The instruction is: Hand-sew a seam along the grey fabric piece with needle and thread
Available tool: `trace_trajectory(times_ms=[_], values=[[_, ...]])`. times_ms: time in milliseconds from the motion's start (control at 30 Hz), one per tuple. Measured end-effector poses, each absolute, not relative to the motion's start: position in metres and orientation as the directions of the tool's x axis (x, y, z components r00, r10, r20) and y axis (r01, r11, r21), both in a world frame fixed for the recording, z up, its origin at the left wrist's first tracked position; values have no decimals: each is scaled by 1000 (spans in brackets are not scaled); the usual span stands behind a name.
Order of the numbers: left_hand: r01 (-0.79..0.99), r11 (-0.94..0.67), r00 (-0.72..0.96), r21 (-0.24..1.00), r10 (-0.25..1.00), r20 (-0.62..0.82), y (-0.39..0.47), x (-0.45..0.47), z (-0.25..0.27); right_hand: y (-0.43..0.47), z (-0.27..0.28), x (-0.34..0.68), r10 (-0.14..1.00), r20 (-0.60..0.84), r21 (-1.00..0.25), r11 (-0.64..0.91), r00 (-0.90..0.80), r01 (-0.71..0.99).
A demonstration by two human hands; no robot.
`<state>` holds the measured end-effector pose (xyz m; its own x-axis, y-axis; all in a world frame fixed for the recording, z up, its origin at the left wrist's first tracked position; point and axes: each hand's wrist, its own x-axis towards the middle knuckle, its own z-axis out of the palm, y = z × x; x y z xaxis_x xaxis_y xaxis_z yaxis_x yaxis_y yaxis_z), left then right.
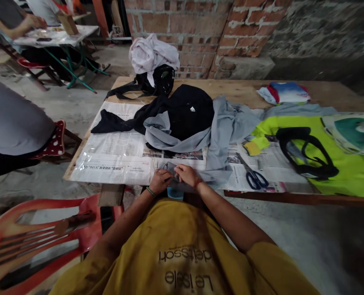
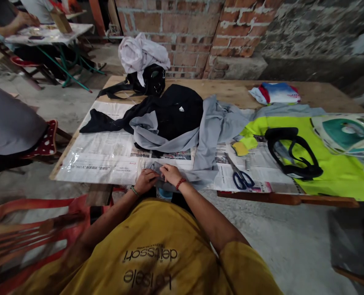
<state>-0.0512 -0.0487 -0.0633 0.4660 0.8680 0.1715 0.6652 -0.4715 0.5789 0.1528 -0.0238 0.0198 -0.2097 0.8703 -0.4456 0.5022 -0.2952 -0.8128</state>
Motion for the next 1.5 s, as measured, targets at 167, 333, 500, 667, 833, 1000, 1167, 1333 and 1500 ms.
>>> trace_trajectory(times_ms=[167,333,500,667,833,1000,1167,1333,1500], values=[[658,-472,473,587,865,165,-49,-52,-65,-19,10,152,921,-323,-730,-96,-218,677],[669,-452,450,590,878,163,-50,-52,-65,-15,4,151,931,-286,-699,-41,-226,713],[667,-450,450,595,879,160,-51,-50,-60,-18,2,152,922,-277,-684,9,-271,729],[674,-415,437,611,891,122,-51,-49,-54,-19,0,155,913,-250,-712,52,-323,700],[674,-421,427,607,893,145,-51,-48,-57,-15,0,155,895,-271,-692,76,-355,718],[674,-425,421,604,893,158,-51,-48,-64,-7,4,154,873,-279,-681,114,-400,724],[660,-452,443,600,879,175,-50,-49,-68,6,8,147,853,-349,-611,107,-388,785],[651,-458,460,605,872,165,-51,-47,-66,13,8,141,843,-373,-579,114,-387,807],[667,-413,414,620,897,153,-52,-45,-66,10,10,143,841,-366,-588,122,-398,800]])
